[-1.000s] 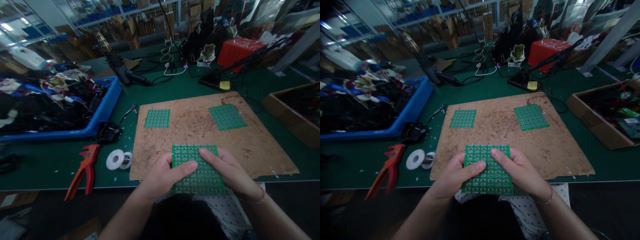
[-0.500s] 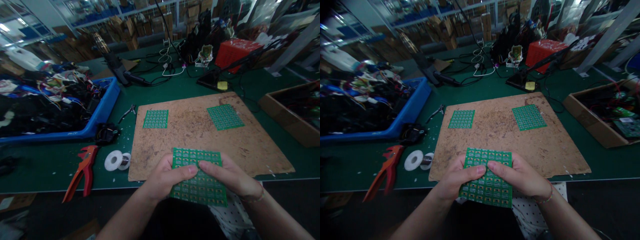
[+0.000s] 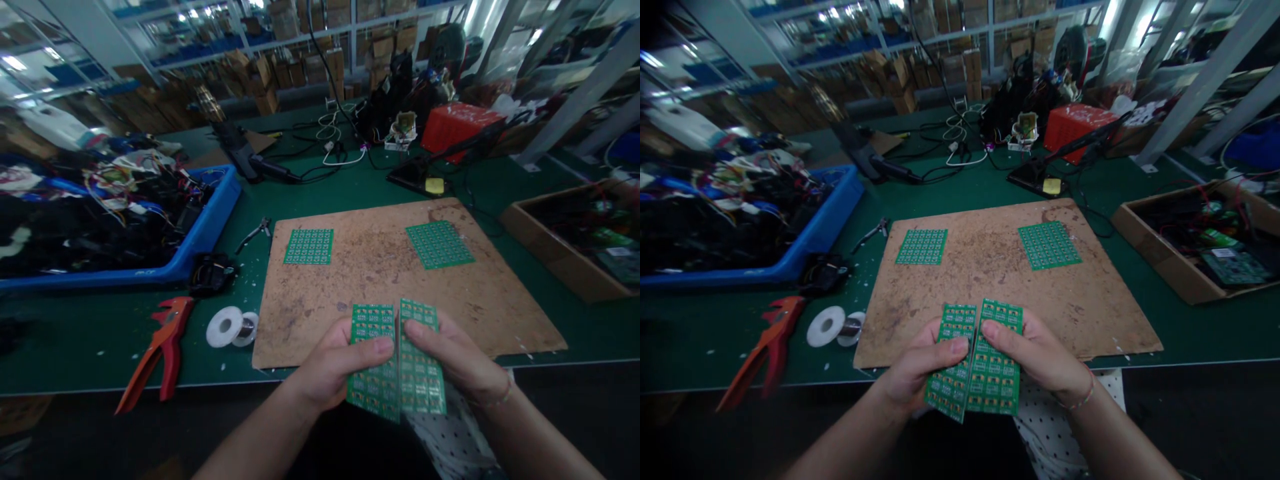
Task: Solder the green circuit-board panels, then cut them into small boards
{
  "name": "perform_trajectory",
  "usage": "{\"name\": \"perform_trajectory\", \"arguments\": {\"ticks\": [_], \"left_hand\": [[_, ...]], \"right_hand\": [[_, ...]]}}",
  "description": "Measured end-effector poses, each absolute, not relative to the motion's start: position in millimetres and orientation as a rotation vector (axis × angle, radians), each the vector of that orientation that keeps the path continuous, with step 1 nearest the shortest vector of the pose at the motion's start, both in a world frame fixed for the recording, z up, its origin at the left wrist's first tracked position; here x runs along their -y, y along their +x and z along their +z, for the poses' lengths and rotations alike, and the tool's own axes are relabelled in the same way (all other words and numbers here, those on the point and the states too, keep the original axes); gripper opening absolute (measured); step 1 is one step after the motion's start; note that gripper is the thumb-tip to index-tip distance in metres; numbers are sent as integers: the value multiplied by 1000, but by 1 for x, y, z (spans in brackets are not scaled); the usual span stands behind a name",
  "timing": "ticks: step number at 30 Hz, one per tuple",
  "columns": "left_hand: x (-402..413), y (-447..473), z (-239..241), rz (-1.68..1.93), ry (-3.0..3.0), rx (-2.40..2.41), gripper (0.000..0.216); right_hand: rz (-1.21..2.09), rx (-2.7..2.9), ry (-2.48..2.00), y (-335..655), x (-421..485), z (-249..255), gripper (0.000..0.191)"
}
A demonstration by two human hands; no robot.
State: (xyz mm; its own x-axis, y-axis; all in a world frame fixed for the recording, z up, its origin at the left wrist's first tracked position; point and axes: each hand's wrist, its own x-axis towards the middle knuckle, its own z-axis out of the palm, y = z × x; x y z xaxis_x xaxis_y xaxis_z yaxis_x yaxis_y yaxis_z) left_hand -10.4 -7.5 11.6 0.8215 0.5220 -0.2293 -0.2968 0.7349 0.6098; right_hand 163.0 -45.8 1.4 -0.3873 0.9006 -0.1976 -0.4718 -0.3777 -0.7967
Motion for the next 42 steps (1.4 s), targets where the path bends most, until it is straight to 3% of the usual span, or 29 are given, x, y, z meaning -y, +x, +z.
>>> {"name": "perform_trajectory", "arguments": {"ticks": [6,14,33,40,42], "left_hand": [[-2,-22,17,553,819,-810,32],[-21,-56,10,675,1239,-1428,53],[-19,-72,-2,718,1186,-1266,54],[-21,-73,-1,664,1209,-1281,59],[-21,-71,2,649,1248,-1298,59]], "right_hand": [[1607,805,-1165,165,38,1,38],[1028,777,-1523,234,48,16,38],[690,1613,-1870,320,-65,17,33],[514,1907,-1926,336,-65,34,65],[552,1972,-1937,340,-66,35,62]]}}
